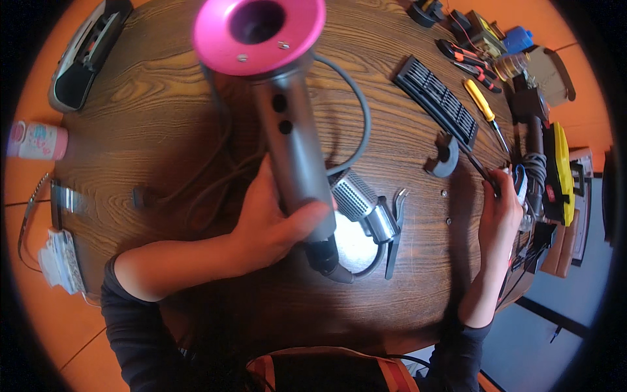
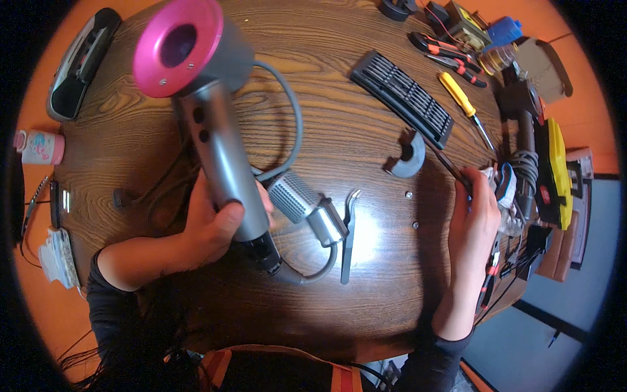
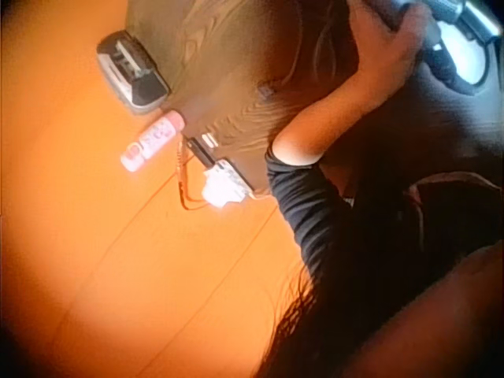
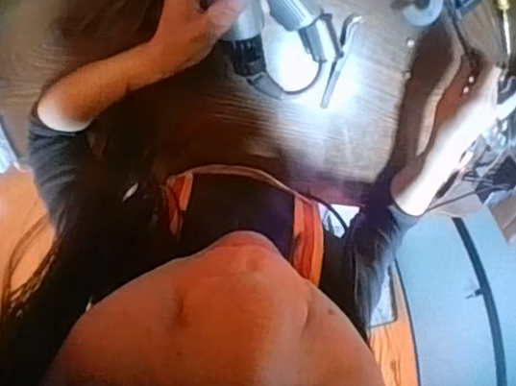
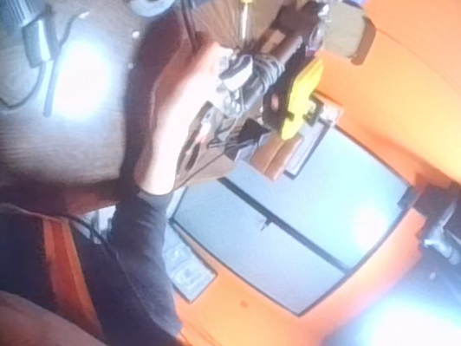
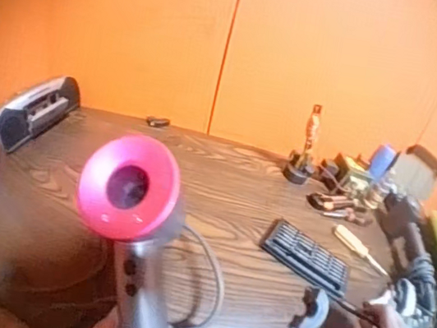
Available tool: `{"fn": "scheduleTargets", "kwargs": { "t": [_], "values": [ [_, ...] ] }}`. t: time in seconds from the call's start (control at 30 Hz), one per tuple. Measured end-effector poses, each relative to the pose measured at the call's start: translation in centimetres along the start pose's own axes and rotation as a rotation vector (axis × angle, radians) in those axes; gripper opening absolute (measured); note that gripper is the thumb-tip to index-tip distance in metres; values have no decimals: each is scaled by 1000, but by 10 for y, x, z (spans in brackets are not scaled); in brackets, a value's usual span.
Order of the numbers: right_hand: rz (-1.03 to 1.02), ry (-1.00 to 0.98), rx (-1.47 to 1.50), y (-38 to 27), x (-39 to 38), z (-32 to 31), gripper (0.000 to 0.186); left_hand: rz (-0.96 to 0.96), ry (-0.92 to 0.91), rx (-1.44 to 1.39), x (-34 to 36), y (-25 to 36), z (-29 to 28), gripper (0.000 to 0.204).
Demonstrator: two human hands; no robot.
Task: The person disassembles a hair dryer on a workbench, using a screwdriver to remove screws from the pink nozzle and the main body. They detach the nozzle and filter, then continue to unscrew and separate internal components while holding the device.
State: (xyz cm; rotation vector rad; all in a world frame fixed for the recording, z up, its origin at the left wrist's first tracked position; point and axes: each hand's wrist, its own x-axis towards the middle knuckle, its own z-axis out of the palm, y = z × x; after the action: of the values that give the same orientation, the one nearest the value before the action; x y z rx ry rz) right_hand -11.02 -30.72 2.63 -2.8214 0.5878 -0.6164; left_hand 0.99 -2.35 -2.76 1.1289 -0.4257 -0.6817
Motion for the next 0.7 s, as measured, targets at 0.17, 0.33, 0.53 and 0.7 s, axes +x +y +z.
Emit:
{"fn": "scheduleTargets", "kwargs": {
  "t": [0.17, 0.33, 0.53, 0.7],
  "values": [
    [123, -100, -4, -23, -9, -30, 20, -131, 1, 21, -7, 4, 8, 60],
    [312, -155, 154, -29, -17, -54, 19, -127, -19, 67, -5, 3, 9, 62],
    [351, 37, 494, -18, -16, -60, 8, -163, -15, 106, -4, 3, 6, 65],
    [336, 261, 648, -1, -8, -50, 9, -135, -22, -8, -4, 3, 7, 49]
  ]
}}
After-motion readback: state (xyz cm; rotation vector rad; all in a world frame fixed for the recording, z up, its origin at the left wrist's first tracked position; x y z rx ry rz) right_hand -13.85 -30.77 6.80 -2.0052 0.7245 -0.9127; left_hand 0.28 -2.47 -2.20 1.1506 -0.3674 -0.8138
